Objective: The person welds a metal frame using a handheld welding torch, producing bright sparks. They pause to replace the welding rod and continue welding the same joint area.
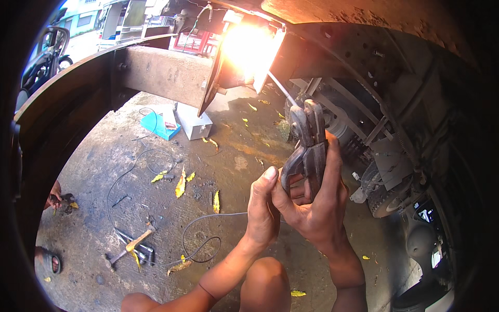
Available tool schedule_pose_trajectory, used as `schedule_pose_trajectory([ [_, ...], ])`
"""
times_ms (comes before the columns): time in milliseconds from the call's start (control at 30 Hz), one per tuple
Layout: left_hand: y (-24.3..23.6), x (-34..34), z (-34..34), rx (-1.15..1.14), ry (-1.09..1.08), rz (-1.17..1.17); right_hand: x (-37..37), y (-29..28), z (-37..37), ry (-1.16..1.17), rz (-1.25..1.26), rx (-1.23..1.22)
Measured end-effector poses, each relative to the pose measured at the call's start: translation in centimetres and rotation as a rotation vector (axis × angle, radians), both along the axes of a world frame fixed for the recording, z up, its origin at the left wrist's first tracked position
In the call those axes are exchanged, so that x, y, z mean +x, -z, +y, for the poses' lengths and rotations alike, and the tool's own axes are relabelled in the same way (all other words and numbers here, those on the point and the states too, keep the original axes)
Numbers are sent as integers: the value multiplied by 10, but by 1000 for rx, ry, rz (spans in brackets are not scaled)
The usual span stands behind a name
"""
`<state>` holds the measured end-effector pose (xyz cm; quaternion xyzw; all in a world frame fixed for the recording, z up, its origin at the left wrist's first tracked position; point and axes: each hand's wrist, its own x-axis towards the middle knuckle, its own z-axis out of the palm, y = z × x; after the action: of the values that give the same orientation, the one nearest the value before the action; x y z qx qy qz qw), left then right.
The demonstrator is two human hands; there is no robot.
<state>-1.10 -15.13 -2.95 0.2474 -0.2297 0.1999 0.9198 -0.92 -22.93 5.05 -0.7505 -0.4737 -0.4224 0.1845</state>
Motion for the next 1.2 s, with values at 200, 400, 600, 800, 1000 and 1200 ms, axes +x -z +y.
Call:
schedule_pose_trajectory([
  [200, -7, -4, -6, -143, -28, -20, 1, 3, -6, -12, 97, 14],
  [400, 8, 4, -7, -102, -90, -11, 3, 5, -6, -46, 127, 11],
  [600, -3, -2, -8, -113, -71, -27, 1, 8, -8, -38, 176, 76],
  [800, -6, -5, -4, -69, -27, -76, -2, 3, -5, 3, 13, 14],
  [1000, 1, -1, -5, -58, -29, -33, 2, 4, -2, -10, 19, 42],
  [1200, 4, -1, -5, -39, -22, 16, -1, 3, -3, 34, 49, 13],
])
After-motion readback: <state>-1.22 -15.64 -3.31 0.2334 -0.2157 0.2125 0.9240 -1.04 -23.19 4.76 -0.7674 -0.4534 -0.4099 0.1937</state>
